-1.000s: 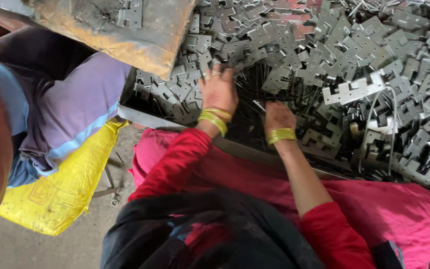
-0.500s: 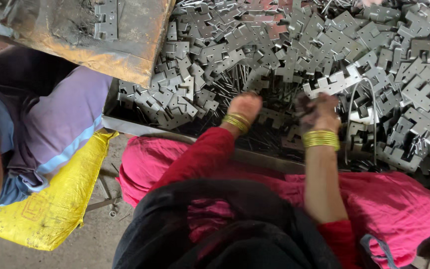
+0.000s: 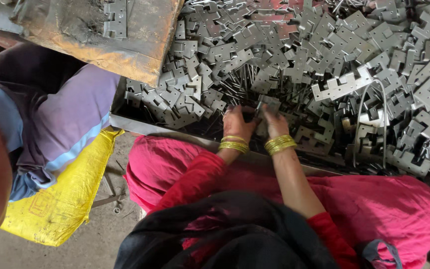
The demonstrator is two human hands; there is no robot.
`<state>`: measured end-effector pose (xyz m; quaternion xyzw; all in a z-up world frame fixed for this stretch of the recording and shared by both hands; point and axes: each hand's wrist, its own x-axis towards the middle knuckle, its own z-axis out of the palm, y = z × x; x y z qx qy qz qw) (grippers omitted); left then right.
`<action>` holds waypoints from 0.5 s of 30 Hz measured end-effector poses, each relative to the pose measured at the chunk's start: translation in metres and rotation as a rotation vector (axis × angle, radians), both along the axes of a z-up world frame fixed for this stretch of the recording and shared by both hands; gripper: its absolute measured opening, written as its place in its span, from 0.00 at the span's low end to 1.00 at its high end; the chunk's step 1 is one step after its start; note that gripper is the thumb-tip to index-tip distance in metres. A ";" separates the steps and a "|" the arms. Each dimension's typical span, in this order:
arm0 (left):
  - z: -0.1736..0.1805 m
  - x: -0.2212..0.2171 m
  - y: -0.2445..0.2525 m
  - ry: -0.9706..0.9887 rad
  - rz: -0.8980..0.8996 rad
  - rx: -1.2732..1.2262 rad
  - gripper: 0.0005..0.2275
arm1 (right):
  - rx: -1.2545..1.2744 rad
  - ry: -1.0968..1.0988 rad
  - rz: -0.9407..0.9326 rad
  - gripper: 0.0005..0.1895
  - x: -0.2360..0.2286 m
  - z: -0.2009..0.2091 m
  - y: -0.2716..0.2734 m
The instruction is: The person sits on the floor and sorts small metal brackets from a large bin, picking them up by hand and placing them into a separate container. The task involves repetitive handling of identical metal pieces.
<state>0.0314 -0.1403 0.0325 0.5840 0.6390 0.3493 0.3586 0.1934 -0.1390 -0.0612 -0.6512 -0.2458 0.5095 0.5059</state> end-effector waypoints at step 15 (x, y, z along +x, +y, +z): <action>0.012 -0.034 -0.014 0.241 -0.180 0.117 0.22 | -0.339 -1.002 -0.422 0.35 0.139 0.046 0.049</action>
